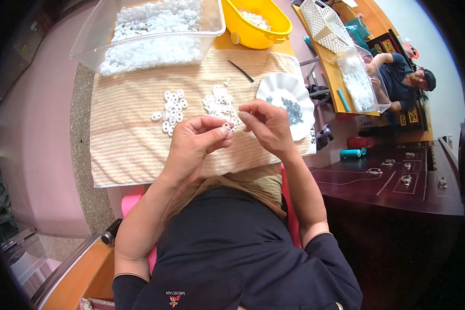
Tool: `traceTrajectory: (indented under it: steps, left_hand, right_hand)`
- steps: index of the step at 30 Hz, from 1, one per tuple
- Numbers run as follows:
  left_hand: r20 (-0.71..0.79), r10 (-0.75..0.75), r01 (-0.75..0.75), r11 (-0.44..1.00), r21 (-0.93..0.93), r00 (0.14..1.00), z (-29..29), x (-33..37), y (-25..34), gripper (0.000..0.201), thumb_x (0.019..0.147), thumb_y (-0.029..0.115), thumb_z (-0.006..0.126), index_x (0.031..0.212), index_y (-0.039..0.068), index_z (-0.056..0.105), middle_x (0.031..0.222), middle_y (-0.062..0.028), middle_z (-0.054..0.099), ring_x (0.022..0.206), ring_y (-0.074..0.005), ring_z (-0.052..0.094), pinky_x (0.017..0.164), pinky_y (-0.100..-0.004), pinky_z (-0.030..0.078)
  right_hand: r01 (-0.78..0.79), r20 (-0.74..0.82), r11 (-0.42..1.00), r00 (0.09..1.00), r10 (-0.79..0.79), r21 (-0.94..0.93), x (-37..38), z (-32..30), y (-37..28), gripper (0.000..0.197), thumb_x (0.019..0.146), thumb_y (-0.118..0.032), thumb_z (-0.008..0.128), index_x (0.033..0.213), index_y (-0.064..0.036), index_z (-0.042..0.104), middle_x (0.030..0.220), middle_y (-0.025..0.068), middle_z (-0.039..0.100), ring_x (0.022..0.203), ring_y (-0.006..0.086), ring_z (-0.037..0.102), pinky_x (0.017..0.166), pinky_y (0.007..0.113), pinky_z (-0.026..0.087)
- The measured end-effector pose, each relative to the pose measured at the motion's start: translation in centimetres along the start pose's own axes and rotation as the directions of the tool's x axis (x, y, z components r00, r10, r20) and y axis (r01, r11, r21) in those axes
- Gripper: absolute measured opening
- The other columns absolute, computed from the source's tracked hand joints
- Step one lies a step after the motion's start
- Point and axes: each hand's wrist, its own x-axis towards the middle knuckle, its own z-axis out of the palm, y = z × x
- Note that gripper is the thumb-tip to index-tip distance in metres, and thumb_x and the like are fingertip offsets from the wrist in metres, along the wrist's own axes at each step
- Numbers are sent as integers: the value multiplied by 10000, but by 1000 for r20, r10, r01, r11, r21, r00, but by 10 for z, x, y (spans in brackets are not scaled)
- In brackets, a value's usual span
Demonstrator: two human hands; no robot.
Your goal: The person assembles small white plastic components by inserting small metal pins into them by hand.
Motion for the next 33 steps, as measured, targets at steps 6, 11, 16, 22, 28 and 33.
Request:
traceTrajectory:
  steps: [6,11,16,22,28,33]
  left_hand:
    - [-6,4,-5,999,-44,1000,-3,2,0,137,860,14,645,990,-23,622,960,-122,672,818,-167,666,751,-281,579]
    - [-17,4,-5,999,-53,1000,-3,1,3,131,859,12,647,983,-20,621,960,-121,671,815,-165,666,743,-279,581]
    - [-36,13,-15,998,-58,999,0,0,6,116,857,3,640,962,-46,631,876,-101,664,774,-138,659,728,-254,574]
    - [-38,10,-12,998,-61,999,-1,1,4,119,854,0,641,963,-47,628,881,-104,664,780,-144,660,730,-259,576]
    - [-54,10,-14,997,-72,998,-1,1,4,124,855,2,643,967,-47,628,896,-102,665,790,-150,661,730,-260,575]
    - [-51,21,-26,995,-92,998,-2,1,3,120,860,3,643,971,-39,630,897,-99,666,788,-150,661,730,-259,575]
  right_hand:
    - [264,122,785,964,-237,-560,35,-4,-1,191,833,-98,627,1007,-25,657,938,153,648,839,340,636,726,384,497]
    - [239,301,573,954,15,-784,50,0,-13,185,849,-148,566,972,-30,638,937,146,617,870,346,624,747,434,485]
    - [255,310,552,951,8,-794,54,3,-7,169,847,-146,556,945,-26,624,913,152,608,859,352,620,746,437,486]
    - [241,288,630,957,-29,-738,52,1,-3,159,839,-145,586,912,-11,630,898,172,631,855,358,620,745,437,484]
    - [88,210,851,977,27,-518,45,0,-9,182,828,-114,629,961,9,640,877,175,653,785,288,626,723,374,488]
    - [192,164,920,976,-143,-341,37,-1,-2,195,847,-110,637,999,14,639,837,130,643,693,224,592,686,328,479]
